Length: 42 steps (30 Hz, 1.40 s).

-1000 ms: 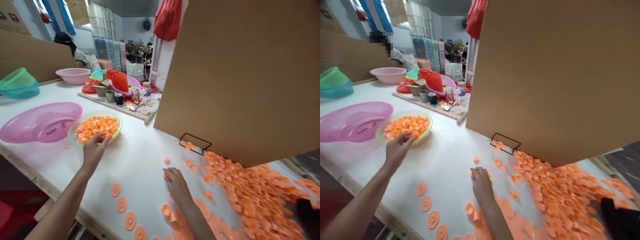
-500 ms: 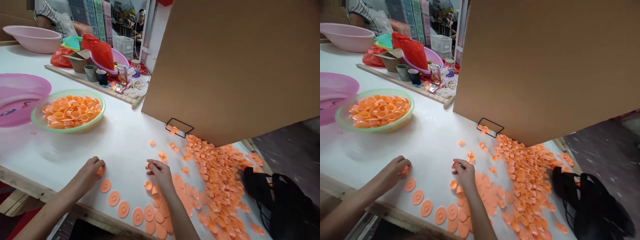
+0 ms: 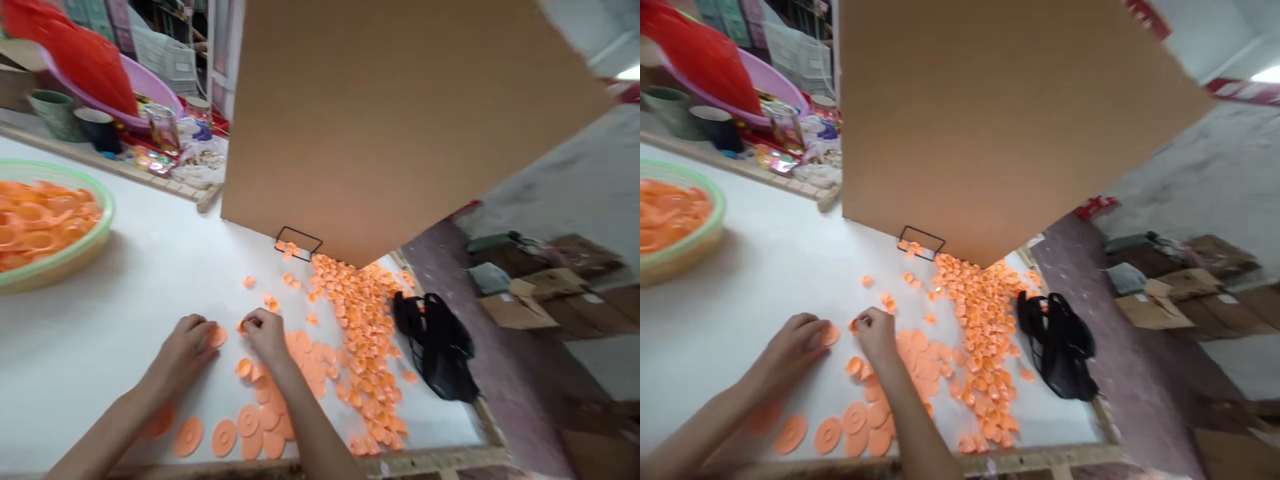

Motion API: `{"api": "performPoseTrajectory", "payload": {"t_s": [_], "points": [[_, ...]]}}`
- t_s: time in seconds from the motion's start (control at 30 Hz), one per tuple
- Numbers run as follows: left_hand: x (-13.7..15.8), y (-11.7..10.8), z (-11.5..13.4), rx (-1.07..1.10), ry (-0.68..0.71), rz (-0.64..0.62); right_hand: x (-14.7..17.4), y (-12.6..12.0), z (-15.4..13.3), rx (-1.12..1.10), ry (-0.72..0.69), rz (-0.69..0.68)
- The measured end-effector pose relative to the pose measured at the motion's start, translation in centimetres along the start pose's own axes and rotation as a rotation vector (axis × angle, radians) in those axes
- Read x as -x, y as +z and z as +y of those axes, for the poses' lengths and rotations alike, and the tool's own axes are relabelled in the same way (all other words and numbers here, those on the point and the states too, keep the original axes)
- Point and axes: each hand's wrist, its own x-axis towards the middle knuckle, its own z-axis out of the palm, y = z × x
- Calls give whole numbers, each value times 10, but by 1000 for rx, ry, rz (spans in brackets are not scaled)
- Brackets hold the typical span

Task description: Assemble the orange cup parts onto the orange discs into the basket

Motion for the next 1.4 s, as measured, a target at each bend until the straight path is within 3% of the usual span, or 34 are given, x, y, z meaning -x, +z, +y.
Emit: {"api": "performPoseTrajectory", "payload": {"t_s": [0.4,0.57,0.67,0.8,0.97,1.07,1.13,1.17,1.23,1.3,1.37,1.4], "points": [[-3,-13,15,160,-131,-70,1,34,-25,348,-134,-149],[-15,-25,23,343,-354,-170,-3,33,-24,402,-153,-186],[-22,-25,28,295,-500,-154,-7,32,-25,453,-178,-216],[-23,-16,26,156,-402,-72,-7,35,-25,464,-206,-233],[-17,-9,26,134,-340,-76,-1,39,-18,419,-195,-156],[-13,-15,28,135,-362,-52,-8,26,-21,357,-268,-269],[-14,-35,25,150,-354,88,-17,11,-27,314,-291,-258],[-17,-52,21,143,-341,206,-24,4,-30,311,-285,-186],[-27,-100,9,69,-330,506,-37,-5,-34,384,-269,-23],[-41,-159,-6,-50,-374,790,-47,-6,-35,524,-224,-11],[-56,-212,-18,-119,-467,941,-48,-2,-35,648,-218,-42],[-63,-231,-23,-125,-497,943,-46,1,-35,684,-232,-42]]}}
